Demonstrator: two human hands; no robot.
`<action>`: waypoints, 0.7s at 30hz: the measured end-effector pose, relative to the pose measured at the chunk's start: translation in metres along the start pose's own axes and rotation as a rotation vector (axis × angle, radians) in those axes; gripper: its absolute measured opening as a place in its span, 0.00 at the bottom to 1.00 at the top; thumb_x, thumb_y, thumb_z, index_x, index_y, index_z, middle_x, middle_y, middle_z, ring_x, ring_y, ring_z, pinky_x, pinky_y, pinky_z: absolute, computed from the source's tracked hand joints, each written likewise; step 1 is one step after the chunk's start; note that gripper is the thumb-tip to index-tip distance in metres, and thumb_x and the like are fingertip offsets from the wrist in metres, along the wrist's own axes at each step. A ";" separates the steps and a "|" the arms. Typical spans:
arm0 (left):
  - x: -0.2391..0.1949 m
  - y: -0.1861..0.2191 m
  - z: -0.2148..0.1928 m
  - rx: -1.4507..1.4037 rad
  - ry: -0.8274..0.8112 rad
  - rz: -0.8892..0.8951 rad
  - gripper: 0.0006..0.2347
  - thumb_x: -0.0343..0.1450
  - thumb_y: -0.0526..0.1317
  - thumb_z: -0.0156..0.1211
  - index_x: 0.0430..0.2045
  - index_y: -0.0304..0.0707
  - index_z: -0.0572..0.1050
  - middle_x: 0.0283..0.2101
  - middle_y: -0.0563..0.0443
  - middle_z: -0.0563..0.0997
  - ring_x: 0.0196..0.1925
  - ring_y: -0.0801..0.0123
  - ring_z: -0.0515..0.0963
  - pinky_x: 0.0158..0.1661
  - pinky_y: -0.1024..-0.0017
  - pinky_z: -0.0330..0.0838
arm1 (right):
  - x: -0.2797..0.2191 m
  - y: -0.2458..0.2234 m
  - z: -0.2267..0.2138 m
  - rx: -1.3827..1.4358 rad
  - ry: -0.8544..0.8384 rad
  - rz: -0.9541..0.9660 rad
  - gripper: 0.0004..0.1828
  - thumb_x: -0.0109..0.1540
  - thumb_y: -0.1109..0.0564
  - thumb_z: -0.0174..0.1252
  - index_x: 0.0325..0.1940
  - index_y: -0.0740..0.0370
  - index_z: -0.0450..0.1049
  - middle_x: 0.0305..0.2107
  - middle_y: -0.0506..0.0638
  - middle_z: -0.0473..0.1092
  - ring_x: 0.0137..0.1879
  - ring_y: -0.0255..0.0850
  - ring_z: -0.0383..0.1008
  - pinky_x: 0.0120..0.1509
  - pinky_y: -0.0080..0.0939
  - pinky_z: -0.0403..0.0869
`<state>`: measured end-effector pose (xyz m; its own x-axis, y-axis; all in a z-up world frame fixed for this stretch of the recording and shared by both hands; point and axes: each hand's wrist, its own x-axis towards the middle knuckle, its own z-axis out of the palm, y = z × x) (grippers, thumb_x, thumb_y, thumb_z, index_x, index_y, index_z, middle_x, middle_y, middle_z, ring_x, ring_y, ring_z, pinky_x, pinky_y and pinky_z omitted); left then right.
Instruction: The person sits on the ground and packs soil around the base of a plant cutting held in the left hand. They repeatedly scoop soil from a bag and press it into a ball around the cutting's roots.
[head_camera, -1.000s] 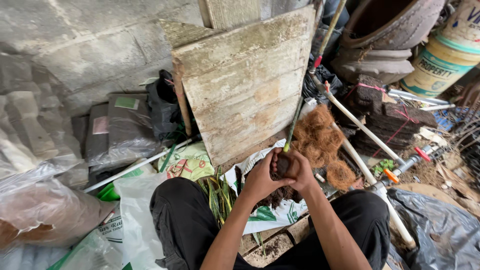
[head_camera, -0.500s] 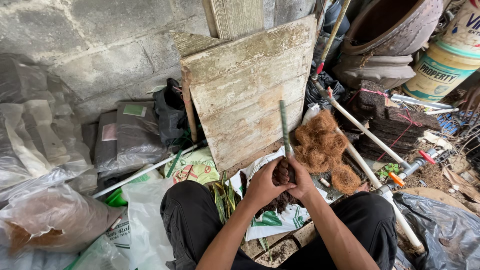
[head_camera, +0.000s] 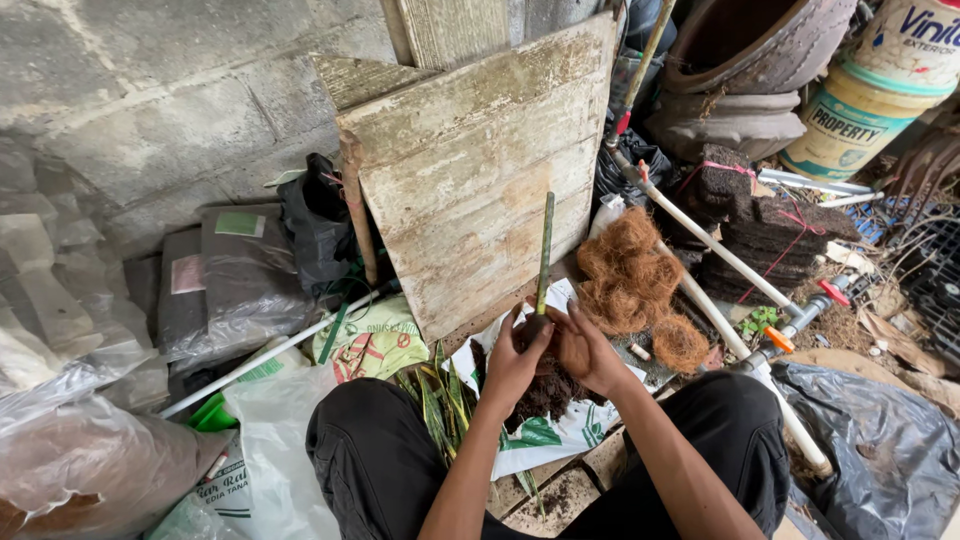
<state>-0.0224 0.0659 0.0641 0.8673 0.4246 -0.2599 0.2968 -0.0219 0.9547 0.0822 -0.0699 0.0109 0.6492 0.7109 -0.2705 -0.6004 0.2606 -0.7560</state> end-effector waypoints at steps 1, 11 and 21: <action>0.002 -0.004 -0.001 -0.029 -0.005 -0.018 0.32 0.68 0.54 0.70 0.63 0.40 0.65 0.52 0.47 0.80 0.53 0.62 0.81 0.52 0.64 0.76 | 0.001 0.002 -0.001 -0.054 -0.077 0.008 0.43 0.68 0.30 0.41 0.75 0.67 0.58 0.64 0.61 0.66 0.68 0.47 0.66 0.70 0.48 0.67; 0.022 -0.037 -0.023 0.070 0.105 -0.061 0.15 0.67 0.43 0.69 0.42 0.33 0.77 0.38 0.45 0.83 0.38 0.59 0.82 0.41 0.62 0.76 | 0.038 0.018 -0.045 -1.249 0.064 0.125 0.31 0.67 0.36 0.45 0.66 0.55 0.72 0.58 0.56 0.72 0.61 0.49 0.73 0.67 0.52 0.73; 0.020 -0.040 -0.021 -0.123 0.256 -0.096 0.16 0.65 0.44 0.71 0.40 0.35 0.76 0.37 0.49 0.81 0.37 0.65 0.79 0.40 0.66 0.73 | 0.097 0.125 -0.128 -1.938 -0.110 0.678 0.26 0.66 0.40 0.54 0.53 0.64 0.81 0.55 0.63 0.78 0.59 0.56 0.78 0.63 0.52 0.75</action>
<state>-0.0250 0.0940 0.0232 0.7036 0.6344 -0.3201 0.3086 0.1330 0.9419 0.1303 -0.0517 -0.1860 0.5140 0.4231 -0.7462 0.5380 -0.8365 -0.1037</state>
